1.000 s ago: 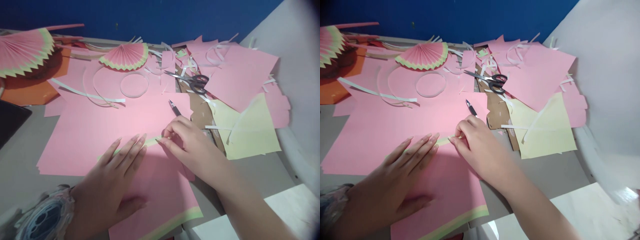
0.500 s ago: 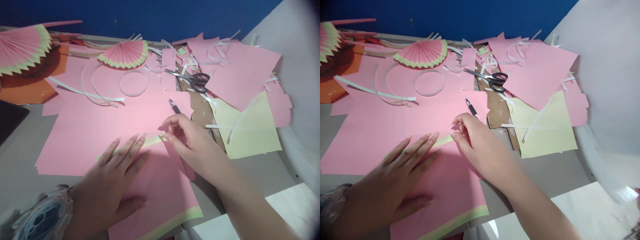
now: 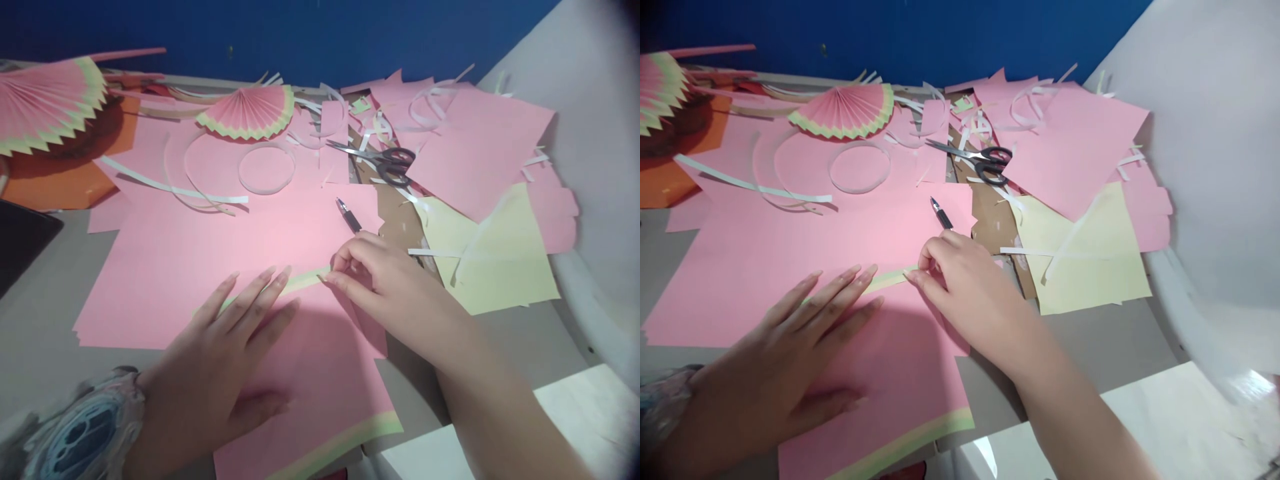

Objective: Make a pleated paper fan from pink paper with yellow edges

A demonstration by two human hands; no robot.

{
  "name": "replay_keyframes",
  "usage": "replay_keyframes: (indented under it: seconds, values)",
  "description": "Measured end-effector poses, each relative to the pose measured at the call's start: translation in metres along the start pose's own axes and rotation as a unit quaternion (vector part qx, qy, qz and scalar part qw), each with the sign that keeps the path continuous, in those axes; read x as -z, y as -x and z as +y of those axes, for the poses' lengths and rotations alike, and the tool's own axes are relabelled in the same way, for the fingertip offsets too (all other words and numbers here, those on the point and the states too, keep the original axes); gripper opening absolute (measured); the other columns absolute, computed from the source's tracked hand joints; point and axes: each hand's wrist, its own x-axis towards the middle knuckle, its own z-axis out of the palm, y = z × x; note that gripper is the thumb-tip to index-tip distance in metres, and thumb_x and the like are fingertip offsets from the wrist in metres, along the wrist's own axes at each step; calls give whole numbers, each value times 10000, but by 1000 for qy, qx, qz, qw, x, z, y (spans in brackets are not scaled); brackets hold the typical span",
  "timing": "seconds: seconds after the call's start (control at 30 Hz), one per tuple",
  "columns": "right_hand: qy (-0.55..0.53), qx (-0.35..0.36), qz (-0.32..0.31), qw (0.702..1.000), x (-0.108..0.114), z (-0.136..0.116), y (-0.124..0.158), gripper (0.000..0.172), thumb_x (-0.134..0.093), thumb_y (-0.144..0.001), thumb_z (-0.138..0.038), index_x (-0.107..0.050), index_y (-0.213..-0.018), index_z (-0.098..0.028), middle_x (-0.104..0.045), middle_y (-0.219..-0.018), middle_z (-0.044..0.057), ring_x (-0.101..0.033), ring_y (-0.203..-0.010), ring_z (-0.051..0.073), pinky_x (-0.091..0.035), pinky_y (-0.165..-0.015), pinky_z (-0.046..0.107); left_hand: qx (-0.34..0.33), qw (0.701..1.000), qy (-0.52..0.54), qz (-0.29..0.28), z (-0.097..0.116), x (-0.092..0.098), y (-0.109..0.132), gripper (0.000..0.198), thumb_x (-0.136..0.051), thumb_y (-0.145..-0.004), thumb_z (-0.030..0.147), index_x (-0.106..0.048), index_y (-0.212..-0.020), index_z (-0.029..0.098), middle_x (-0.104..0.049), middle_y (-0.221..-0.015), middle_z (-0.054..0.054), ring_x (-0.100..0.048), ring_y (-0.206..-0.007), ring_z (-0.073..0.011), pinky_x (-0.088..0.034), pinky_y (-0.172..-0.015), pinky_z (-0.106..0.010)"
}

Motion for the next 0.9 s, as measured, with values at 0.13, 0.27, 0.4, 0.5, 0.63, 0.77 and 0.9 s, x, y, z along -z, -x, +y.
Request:
replay_keyframes:
  seconds: [0.13, 0.27, 0.4, 0.5, 0.63, 0.77, 0.9]
  values:
    - [-20, 29, -16, 999, -3, -6, 1, 160, -491, -888, -287, -490, -749, -208, -548, -778, -31, -490, -673, 111, -339, -579, 249, -10, 999, -29, 17, 0, 4, -2, 767, -436, -768, 658, -455, -1289, 95, -248, -1490, -174, -170, -1373, -340, -61, -1096, -552]
    - [-48, 55, -42, 996, -8, -10, 3, 133, -479, -892, -247, -492, -764, -212, -548, -727, -44, -468, -630, 104, -319, -553, 240, -30, 1000, 3, -10, -2, 2, -10, 768, -422, -778, 656, -369, -1368, 166, -218, -1512, -111, -148, -1384, -319, -77, -1100, -526]
    - [-43, 43, -47, 997, -8, -10, 3, 157, -471, -898, -273, -498, -755, -216, -550, -689, -53, -451, -591, 99, -305, -527, 239, -10, 999, 20, -45, -3, 1, -15, 793, -389, -760, 705, -336, -1391, 229, -206, -1518, -93, -159, -1378, -329, -96, -1085, -531]
    - [-61, 27, -64, 996, -7, -10, 4, 152, -453, -908, -305, -500, -784, -230, -553, -679, -70, -458, -581, 91, -309, -512, 229, -1, 999, 30, -43, -2, 2, -14, 786, -403, -751, 708, -356, -1379, 238, -210, -1519, -80, -154, -1382, -317, -86, -1092, -521]
    - [-83, 26, -60, 994, -6, -11, 5, 127, -459, -904, -316, -499, -808, -243, -565, -678, -79, -466, -574, 89, -320, -520, 225, 3, 999, 32, -35, 0, 4, -13, 773, -435, -744, 699, -381, -1360, 234, -209, -1515, -108, -143, -1386, -316, -109, -1086, -533]
    - [-111, 22, -43, 993, -9, -10, 4, 110, -484, -886, -286, -497, -790, -234, -598, -721, -65, -498, -581, 90, -336, -526, 221, 2, 999, 32, -26, -2, 3, -13, 765, -395, -756, 710, -375, -1366, 248, -179, -1517, -139, -148, -1385, -326, -142, -1078, -527]
    - [-159, 6, -18, 987, -12, -9, 1, 48, -486, -873, -231, -465, -913, -242, -574, -695, -60, -530, -616, 101, -373, -553, 213, -1, 999, 32, -23, -2, 2, -13, 780, -416, -757, 696, -334, -1391, 249, -173, -1519, -138, -142, -1385, -330, -140, -1082, -531]
